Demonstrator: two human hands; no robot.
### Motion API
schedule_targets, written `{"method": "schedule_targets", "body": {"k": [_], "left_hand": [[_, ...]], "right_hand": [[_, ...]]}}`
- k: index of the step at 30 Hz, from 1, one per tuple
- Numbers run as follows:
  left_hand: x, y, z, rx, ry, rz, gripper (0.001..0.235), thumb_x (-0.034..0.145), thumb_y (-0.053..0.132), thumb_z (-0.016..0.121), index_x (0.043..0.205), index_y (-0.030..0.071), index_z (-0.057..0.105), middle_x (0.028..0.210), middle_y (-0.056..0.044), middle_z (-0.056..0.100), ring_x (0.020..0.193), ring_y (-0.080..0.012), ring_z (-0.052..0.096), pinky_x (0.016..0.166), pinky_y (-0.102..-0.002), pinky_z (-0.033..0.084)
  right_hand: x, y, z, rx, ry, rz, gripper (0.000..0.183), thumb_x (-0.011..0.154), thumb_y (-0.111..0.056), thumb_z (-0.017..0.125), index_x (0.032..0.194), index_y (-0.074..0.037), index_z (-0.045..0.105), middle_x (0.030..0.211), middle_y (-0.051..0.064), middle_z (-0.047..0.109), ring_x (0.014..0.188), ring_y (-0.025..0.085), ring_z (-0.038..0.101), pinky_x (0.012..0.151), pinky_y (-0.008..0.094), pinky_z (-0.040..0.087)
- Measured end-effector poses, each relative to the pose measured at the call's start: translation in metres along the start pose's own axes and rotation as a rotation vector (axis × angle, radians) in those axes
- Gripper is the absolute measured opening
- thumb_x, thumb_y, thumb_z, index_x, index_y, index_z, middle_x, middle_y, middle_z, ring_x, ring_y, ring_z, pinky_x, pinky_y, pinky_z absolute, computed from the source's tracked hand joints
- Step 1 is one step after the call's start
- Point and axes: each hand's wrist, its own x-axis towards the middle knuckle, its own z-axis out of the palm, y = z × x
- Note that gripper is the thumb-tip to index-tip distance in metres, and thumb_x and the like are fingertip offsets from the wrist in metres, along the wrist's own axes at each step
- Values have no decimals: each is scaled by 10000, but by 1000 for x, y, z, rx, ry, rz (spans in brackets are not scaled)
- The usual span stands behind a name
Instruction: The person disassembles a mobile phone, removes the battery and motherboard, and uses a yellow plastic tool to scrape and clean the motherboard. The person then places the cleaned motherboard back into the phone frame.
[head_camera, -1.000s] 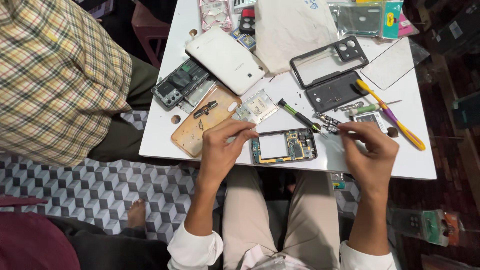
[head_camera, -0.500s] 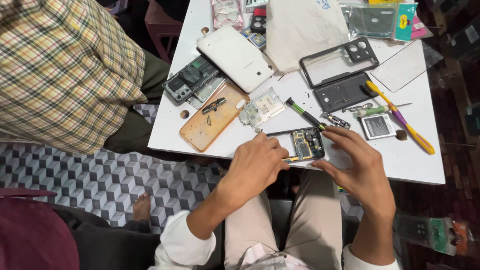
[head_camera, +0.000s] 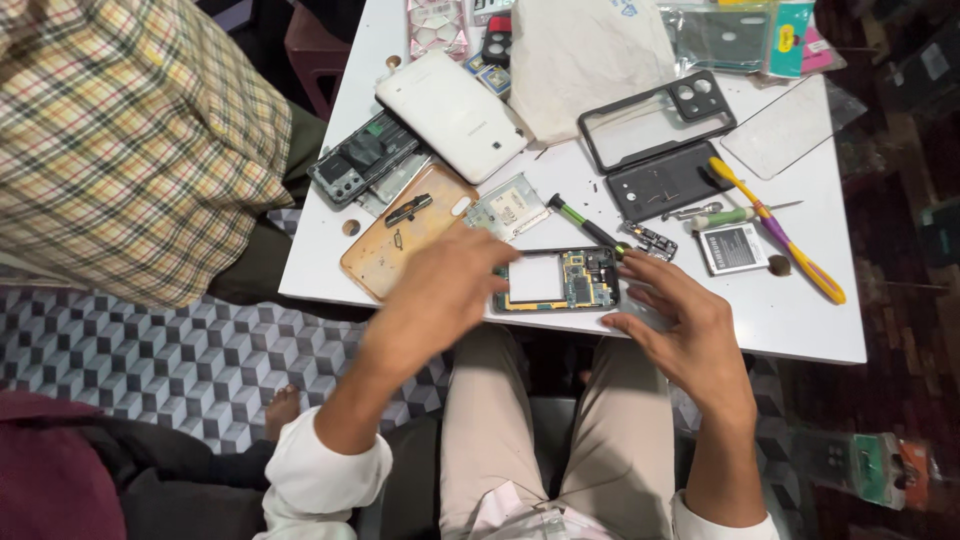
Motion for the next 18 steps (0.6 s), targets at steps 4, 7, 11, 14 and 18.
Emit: {"method": "schedule_targets", "body": {"k": [4,7,11,14,18], "left_hand": [[-14,-5,-14,137,-45,-165,584,674,402,866,1107,32,734,1014,-130,671,1015,-342,615,823,-473,501],[-15,-5,-9,110,-64,-154,699,644,482,880,1165,41,727,1021,-146,655,1007,-340,616,812,-474,507],[-10,-6,-4,122,-98,-147,719,642,489,891,1194,60,722,1038,-160,641,1015,-349,612,794,-474,510],[-6,-9,-2,121,-82,-138,663,672,446,891,1181,59,716,1107,-136,637,1048,-337,621,824,-459,514],[2,-13,-1,73,-174,-214,586,594,391,929,1044,79,722,1059,-125,618,1031,-327,621,840,-449,502]], "right_hand": [[-1,-4,3,-50,15,-10,560,755,-93,849,1271,22,666,1350,161,669,1186,240,695,956,351,557],[-1,-8,5,-83,33,6,553,754,-118,856,1262,11,678,1331,147,683,1152,229,707,947,349,579],[0,-11,4,-99,19,23,594,733,-155,869,1279,-12,682,1341,139,686,1125,229,719,941,341,615],[6,-12,3,-147,-6,13,766,661,-223,896,1348,-29,620,1436,154,614,1094,241,719,885,343,607],[18,-14,3,-239,-79,-81,993,600,-307,924,1458,-27,509,1447,216,571,1132,325,649,849,394,547]]}}
